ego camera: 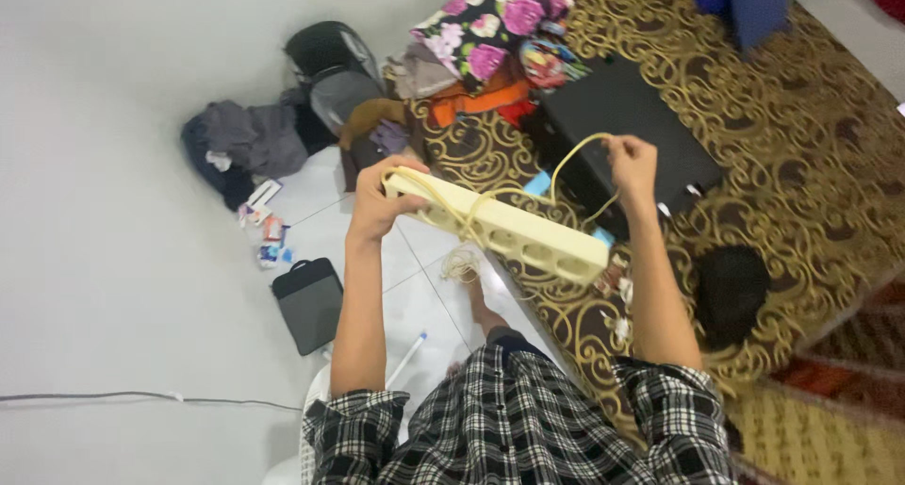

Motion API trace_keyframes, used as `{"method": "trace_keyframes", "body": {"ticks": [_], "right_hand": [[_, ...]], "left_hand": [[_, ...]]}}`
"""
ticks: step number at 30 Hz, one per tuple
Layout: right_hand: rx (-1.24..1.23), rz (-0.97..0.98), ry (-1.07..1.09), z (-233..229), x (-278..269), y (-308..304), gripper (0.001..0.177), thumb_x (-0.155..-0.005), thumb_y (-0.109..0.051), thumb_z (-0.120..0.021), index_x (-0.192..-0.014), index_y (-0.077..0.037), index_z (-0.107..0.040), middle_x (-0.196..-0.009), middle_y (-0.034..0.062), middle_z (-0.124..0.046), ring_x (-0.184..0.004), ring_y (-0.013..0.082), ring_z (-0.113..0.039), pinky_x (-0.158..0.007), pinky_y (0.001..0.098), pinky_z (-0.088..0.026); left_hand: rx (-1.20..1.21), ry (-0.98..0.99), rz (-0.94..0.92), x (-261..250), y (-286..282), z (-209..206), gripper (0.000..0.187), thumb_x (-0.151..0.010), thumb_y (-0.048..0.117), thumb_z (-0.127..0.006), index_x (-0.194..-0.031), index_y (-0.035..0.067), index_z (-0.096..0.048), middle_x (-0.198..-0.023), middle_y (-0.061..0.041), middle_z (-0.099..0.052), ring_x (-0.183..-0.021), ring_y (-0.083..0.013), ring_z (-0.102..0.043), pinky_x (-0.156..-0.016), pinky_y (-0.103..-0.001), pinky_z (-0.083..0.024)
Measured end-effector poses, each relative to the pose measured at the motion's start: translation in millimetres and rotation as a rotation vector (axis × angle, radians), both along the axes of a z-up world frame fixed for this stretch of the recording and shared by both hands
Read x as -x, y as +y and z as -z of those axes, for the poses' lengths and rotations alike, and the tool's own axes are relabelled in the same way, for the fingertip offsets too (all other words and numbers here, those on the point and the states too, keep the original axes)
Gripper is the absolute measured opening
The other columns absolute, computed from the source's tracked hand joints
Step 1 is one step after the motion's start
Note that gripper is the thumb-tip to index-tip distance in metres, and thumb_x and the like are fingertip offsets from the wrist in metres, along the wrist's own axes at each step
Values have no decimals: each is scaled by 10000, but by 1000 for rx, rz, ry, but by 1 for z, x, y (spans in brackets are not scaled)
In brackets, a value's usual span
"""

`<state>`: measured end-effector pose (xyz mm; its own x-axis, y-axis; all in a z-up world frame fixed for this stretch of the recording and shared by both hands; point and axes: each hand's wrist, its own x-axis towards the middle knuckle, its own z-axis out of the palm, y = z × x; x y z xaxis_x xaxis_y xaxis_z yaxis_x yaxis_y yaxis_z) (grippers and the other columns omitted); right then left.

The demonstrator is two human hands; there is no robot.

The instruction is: The person sits on the floor and unwraps two extension cords, then plugs them into a wall socket and into each other. They then plug several phone chargers into the extension cords and connect charging cables to two portable power banks.

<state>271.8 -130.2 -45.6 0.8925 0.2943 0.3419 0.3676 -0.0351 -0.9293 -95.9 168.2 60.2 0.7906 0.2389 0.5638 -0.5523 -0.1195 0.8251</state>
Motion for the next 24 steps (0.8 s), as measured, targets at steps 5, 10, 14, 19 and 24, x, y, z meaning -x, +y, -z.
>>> {"method": "trace_keyframes", "body": {"ticks": [5, 10, 14, 19, 24], "right_hand": [[287, -306, -199, 37, -51, 113, 373, -981, -158, -649, -1319, -3, -678, -1182, 108, -640, -1110, 228, -576, -962, 383, -437], [354, -760, -395, -24, -4, 216, 923, -718, -82, -743, -1567, -55, -381, -1632, 172, -359, -1517, 334, -356, -1259, 455, -278], [-158, -1242, -72, -74, 75, 262, 999, -731, -26, -729, -1595, -81, -228, -1582, 154, -324, -1490, 276, -283, -1211, 446, -203], [208, -872, -47, -134, 101, 288, 221, -1047, -130, -606, -1244, -31, -631, -997, 81, -673, -717, 170, -608, -627, 326, -531], [51, -503, -484, -175, 44, 303, 180, -1040, -86, -586, -938, 28, -681, -666, 52, -571, -622, 76, -500, -549, 279, -389]], "left_hand": [[360, -292, -89, -34, 34, -22, 429, -862, 182, -876, -1181, -30, -682, -1100, -59, -723, -983, -136, -686, -890, -269, -568], [433, -304, -358, -86, 68, -59, 350, -884, 91, -836, -1167, -36, -674, -1043, -75, -724, -913, -132, -676, -836, -266, -560], [285, -206, -534, -113, 97, -67, 296, -893, 52, -815, -1148, -33, -691, -1025, -66, -725, -905, -113, -671, -817, -255, -557], [203, -149, -784, -128, 145, -69, 298, -881, 83, -830, -1127, -23, -699, -999, -59, -740, -883, -96, -685, -798, -244, -564], [-23, -42, -880, -113, 205, -71, 350, -829, 77, -858, -1126, -13, -695, -997, -59, -748, -877, -88, -698, -777, -238, -569]]}}
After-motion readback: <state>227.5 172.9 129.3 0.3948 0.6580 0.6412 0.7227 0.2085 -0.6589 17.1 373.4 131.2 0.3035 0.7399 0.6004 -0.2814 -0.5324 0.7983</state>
